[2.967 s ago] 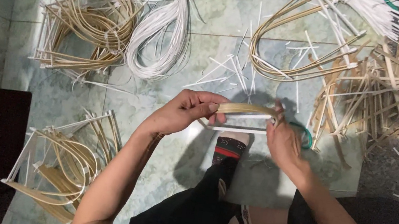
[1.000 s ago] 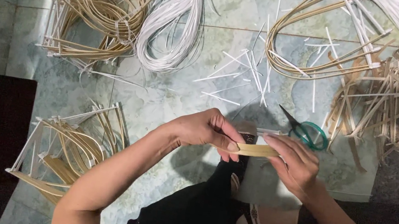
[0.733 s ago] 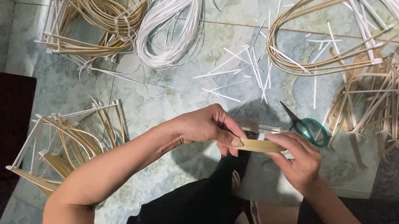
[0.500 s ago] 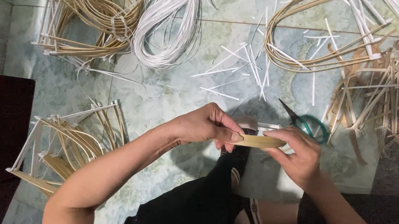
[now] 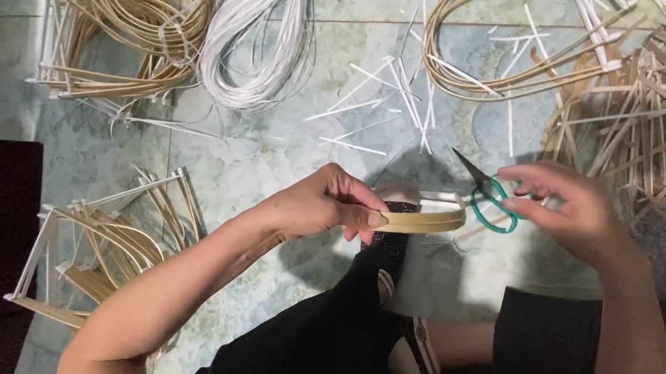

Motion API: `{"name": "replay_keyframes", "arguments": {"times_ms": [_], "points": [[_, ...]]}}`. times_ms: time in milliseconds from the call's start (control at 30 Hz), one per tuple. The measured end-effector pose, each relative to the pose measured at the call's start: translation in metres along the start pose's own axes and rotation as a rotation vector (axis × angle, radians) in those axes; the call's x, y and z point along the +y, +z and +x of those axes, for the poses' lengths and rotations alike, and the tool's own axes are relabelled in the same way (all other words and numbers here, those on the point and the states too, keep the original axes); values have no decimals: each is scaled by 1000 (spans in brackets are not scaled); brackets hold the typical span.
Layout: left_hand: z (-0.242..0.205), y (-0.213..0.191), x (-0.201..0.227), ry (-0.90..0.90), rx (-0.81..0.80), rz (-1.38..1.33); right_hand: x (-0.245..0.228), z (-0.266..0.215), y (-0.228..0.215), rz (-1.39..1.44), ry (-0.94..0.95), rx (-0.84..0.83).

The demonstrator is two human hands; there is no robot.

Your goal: Assembling and securing bamboo strips into curved frames using white binding material and scissors.

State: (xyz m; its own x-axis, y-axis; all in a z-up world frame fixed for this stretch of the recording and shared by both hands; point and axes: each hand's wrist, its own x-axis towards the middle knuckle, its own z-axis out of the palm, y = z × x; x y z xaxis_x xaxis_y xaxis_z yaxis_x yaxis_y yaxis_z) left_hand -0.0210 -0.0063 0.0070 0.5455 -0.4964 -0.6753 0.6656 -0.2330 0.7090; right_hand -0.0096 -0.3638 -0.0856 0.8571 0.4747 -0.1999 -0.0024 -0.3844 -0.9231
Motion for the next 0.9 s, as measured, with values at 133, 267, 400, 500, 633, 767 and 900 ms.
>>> {"name": "replay_keyframes", "arguments": {"times_ms": [133, 267, 400, 500, 633, 767, 900], "points": [[-2, -1, 0, 7, -7, 14, 9, 12, 33, -299, 221, -173], [-3, -1, 0, 25, -8, -4, 26, 13, 72, -289, 145, -218], [-8, -7, 5, 59, 15, -28, 21, 19, 81, -258, 33, -80], [-11, -8, 12, 92, 52, -28, 21, 21, 85, -250, -14, -20], [-12, -7, 15, 116, 49, -43, 26, 26, 93, -229, -40, 38], [-10, -8, 11, 91, 11, -82, 43, 30, 104, -259, -3, 57], [-10, -12, 9, 89, -3, -80, 37, 32, 102, -226, -62, 91]]}}
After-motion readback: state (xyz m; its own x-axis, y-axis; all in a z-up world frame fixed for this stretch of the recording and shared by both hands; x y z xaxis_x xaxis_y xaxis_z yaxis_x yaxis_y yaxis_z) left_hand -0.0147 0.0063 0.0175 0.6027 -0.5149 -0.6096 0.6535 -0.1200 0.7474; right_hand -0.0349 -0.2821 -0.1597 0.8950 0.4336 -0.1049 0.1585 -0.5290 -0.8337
